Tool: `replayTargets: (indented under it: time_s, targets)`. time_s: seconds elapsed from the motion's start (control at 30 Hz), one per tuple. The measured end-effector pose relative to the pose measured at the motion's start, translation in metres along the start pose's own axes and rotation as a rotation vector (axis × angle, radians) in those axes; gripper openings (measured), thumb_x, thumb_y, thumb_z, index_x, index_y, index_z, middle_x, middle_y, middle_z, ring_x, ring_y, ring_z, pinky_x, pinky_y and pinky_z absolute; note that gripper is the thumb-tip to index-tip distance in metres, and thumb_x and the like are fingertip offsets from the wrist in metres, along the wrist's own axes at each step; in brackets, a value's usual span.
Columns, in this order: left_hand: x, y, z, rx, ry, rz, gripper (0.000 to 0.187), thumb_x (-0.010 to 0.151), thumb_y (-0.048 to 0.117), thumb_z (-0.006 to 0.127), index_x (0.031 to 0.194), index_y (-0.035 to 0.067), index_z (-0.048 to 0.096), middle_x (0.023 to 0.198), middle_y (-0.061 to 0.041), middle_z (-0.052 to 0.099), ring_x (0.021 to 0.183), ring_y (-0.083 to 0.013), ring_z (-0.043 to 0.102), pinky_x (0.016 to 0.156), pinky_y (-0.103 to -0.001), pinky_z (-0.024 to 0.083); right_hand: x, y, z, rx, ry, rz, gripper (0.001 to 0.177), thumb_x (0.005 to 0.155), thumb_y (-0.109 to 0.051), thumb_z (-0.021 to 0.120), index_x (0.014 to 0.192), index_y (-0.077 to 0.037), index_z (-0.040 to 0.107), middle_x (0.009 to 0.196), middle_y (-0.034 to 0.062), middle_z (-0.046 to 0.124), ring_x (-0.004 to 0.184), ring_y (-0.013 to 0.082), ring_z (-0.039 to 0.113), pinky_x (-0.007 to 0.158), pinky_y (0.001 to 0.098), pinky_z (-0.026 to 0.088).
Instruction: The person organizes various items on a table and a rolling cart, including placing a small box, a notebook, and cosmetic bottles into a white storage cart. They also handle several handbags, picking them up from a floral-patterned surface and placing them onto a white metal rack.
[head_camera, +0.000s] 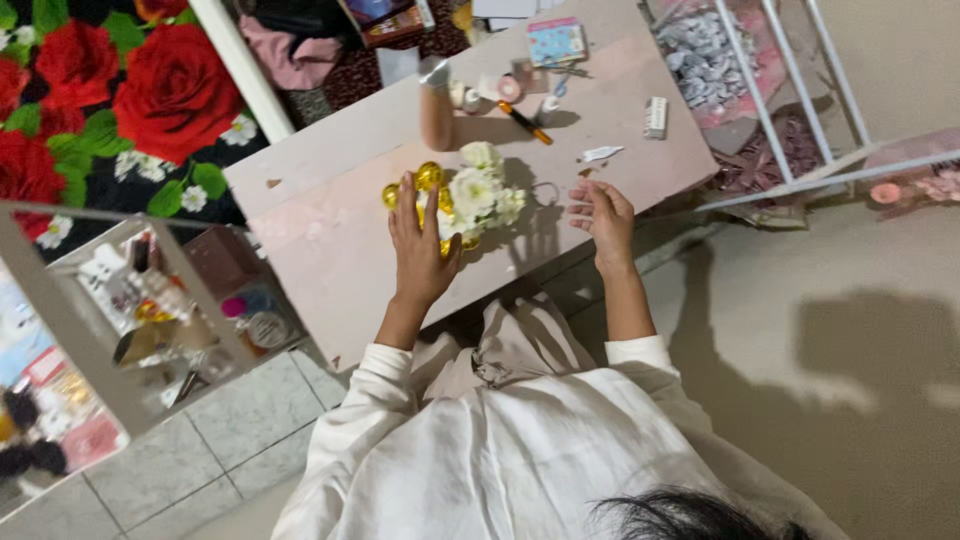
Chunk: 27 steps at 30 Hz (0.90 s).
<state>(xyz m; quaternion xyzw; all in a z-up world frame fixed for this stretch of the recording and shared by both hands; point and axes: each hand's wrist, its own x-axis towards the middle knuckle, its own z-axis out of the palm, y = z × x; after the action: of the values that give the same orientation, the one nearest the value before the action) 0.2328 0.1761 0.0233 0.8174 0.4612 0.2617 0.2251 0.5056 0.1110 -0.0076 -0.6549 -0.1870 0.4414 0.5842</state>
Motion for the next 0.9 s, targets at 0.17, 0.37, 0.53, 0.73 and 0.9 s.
replayTargets:
  time_s: [0.17,0.37,0.53,0.73,0.9]
  targets:
    - [0.017,0.023,0.046,-0.033,0.044,-0.064,0.082,0.078,0.014,0.071,0.145,0.009,0.024,0.153,-0.021,0.01,0.141,-0.0401,0.014,0.108,-0.06,0.019,0.051,0.029,-0.073,-0.202,-0.062,0.174,0.023,0.092,-0.022,0.051,0.105,-0.007,0.062,0.092,0.0055,0.067,0.073,0.0114,0.062,0.061,0.0247,0.051]
    - [0.046,0.047,0.085,-0.028,0.04,-0.031,0.079,0.077,0.012,0.07,0.143,0.007,0.027,0.152,-0.024,0.014,0.139,-0.0416,0.021,0.106,-0.056,0.027,0.136,0.079,-0.133,-0.614,-0.132,0.287,0.02,0.086,-0.021,0.056,0.098,-0.007,0.065,0.09,0.0035,0.066,0.07,0.0096,0.062,0.055,0.0262,0.046]
    - [0.07,0.058,0.108,-0.006,0.013,-0.091,0.079,0.076,0.011,0.072,0.142,0.005,0.029,0.15,-0.025,0.017,0.136,-0.0428,0.025,0.106,-0.053,0.026,0.194,0.133,-0.14,-0.834,-0.304,0.023,0.021,0.079,-0.023,0.068,0.093,-0.007,0.068,0.088,0.0105,0.069,0.078,0.0213,0.066,0.067,0.0318,0.05]
    - [0.08,0.066,0.126,-0.022,-0.005,-0.156,0.078,0.075,0.009,0.071,0.141,0.005,0.03,0.149,-0.025,0.019,0.135,-0.0431,0.026,0.107,-0.051,0.026,0.209,0.115,-0.104,-1.163,-0.322,0.048,0.025,0.081,-0.019,0.063,0.106,-0.013,0.065,0.113,0.0127,0.058,0.107,0.0313,0.054,0.089,0.0409,0.044]
    - [0.079,0.059,0.128,-0.018,-0.059,-0.203,0.075,0.075,0.009,0.07,0.139,0.004,0.032,0.148,-0.026,0.021,0.132,-0.0437,0.029,0.105,-0.052,0.026,0.235,0.105,-0.101,-1.296,-0.295,-0.014,0.04,0.085,-0.015,0.059,0.124,-0.011,0.051,0.131,0.0128,0.044,0.117,0.0334,0.046,0.092,0.0436,0.04]
